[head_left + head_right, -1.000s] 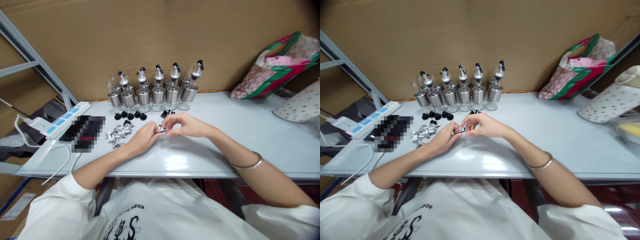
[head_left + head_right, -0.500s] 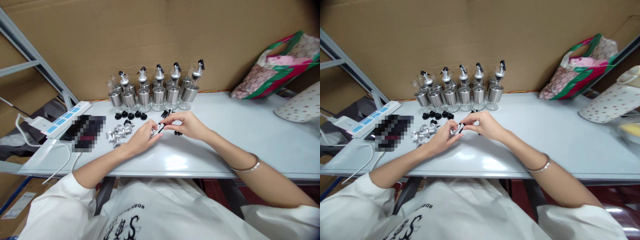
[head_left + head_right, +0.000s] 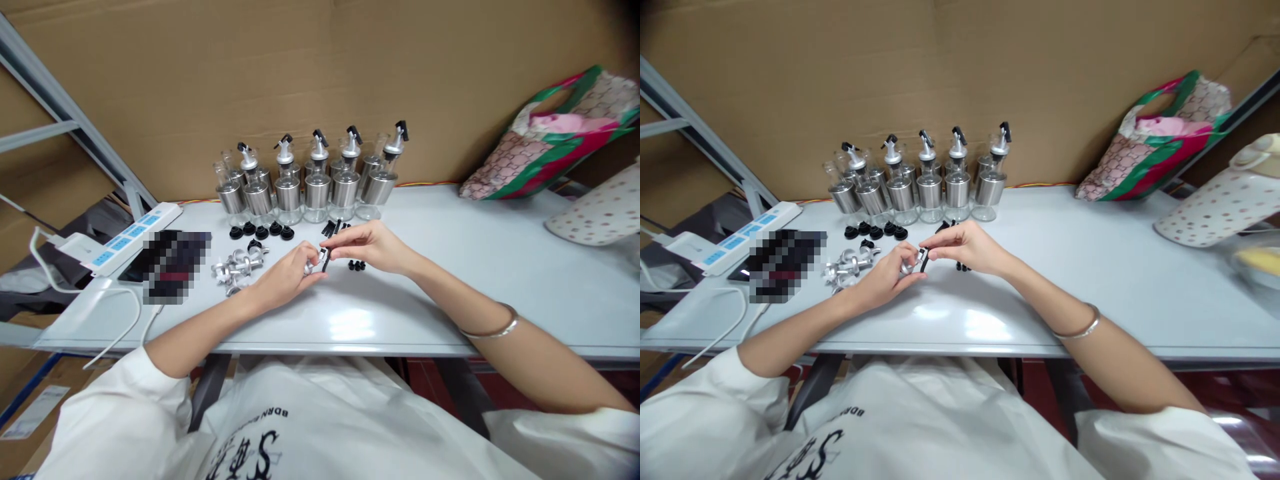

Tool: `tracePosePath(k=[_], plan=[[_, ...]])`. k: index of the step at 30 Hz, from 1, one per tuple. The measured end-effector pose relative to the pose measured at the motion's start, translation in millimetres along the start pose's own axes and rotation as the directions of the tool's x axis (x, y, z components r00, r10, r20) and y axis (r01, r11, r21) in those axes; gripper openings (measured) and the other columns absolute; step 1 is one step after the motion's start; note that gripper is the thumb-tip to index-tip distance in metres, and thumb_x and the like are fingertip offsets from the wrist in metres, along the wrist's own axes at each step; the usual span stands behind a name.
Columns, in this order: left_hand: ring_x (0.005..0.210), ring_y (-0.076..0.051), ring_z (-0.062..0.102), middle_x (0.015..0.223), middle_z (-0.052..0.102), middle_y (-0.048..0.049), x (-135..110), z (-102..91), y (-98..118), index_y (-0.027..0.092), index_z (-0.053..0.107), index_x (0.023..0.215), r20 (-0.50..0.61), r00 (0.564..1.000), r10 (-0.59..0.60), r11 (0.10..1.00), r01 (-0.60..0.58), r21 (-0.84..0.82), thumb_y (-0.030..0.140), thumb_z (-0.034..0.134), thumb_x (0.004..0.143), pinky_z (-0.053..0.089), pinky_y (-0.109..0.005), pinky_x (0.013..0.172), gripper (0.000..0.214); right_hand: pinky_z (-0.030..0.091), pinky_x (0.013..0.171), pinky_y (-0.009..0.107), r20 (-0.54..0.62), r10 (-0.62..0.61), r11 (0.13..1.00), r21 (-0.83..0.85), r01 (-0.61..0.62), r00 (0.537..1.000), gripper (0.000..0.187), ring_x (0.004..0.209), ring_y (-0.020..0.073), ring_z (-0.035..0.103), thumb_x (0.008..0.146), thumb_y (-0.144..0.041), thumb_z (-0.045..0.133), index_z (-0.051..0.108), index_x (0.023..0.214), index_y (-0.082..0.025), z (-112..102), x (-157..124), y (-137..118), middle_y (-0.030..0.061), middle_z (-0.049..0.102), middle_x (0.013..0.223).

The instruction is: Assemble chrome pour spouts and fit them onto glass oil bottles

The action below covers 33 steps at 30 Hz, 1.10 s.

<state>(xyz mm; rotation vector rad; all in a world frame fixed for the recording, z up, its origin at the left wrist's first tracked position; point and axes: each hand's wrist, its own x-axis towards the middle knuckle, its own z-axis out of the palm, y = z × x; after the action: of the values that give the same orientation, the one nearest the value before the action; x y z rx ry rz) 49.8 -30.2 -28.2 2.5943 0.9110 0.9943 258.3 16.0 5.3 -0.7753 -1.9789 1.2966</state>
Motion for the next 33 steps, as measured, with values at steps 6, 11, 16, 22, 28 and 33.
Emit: tracePosePath(k=[6,11,16,22,28,33], plan=[[0.067,-0.010,0.049,0.085,0.049,-0.0008,-0.7,-1.6,-2.6,0.019,0.036,0.093,-0.001,1.000,0.029,0.998,-0.029,0.061,0.041,0.048,0.090,0.042,-0.023,0.062,0.025,0.054,0.074,0.030,0.059,0.007,1.000,0.023,-0.009,0.998,0.029,0.076,0.0174,0.068,0.067,-0.032,0.075,0.076,0.092,-0.016,0.2,-0.2,-2.1,0.0055,0.075,0.086],[0.057,-0.006,0.044,0.081,0.051,0.0009,-1.2,-2.4,-3.9,0.019,0.038,0.091,-0.031,0.995,0.096,0.990,-0.093,0.102,0.049,0.050,0.086,0.039,-0.019,0.055,0.033,0.054,0.075,0.029,0.091,0.030,0.998,0.054,-0.035,0.995,0.027,0.078,0.0175,0.068,0.066,-0.029,0.075,0.076,0.090,-0.016,2.2,0.1,-5.6,0.0051,0.075,0.088],[0.056,-0.006,0.045,0.080,0.052,0.0003,-0.6,-2.6,-3.3,0.019,0.037,0.089,-0.068,0.984,0.162,0.979,-0.151,0.138,0.049,0.051,0.086,0.040,-0.019,0.054,0.034,0.054,0.075,0.031,0.101,0.068,0.992,0.100,-0.078,0.993,0.029,0.076,0.0164,0.067,0.067,-0.028,0.074,0.075,0.093,-0.016,2.7,-0.3,-3.8,0.0048,0.075,0.087],[0.052,-0.007,0.046,0.074,0.052,0.0014,-0.2,-2.4,-2.3,0.019,0.038,0.088,-0.063,0.979,0.195,0.960,-0.177,0.215,0.052,0.044,0.088,0.040,-0.019,0.051,0.034,0.053,0.075,0.029,0.128,0.046,0.996,0.067,-0.055,0.991,0.029,0.078,0.0164,0.067,0.070,-0.029,0.071,0.074,0.096,-0.016,5.1,-2.2,-4.7,0.0048,0.075,0.088],[0.044,-0.005,0.043,0.068,0.055,0.0029,-2.0,-3.3,-0.6,0.018,0.040,0.088,-0.087,0.979,0.184,0.958,-0.159,0.238,0.055,0.044,0.087,0.038,-0.017,0.047,0.038,0.052,0.075,0.029,0.135,0.005,0.999,-0.042,0.001,0.991,0.031,0.084,0.0183,0.067,0.074,-0.030,0.067,0.073,0.100,-0.016,7.6,-3.1,-4.4,0.0066,0.074,0.095],[0.043,-0.005,0.048,0.066,0.059,0.0025,0.9,-4.8,1.9,0.017,0.041,0.086,-0.100,0.964,0.245,0.935,-0.208,0.288,0.054,0.043,0.088,0.039,-0.017,0.047,0.037,0.053,0.075,0.029,0.151,0.009,0.997,-0.083,0.004,0.988,0.032,0.082,0.0187,0.068,0.073,-0.031,0.068,0.073,0.100,-0.015,6.7,-2.6,-4.3,0.0066,0.074,0.095]])
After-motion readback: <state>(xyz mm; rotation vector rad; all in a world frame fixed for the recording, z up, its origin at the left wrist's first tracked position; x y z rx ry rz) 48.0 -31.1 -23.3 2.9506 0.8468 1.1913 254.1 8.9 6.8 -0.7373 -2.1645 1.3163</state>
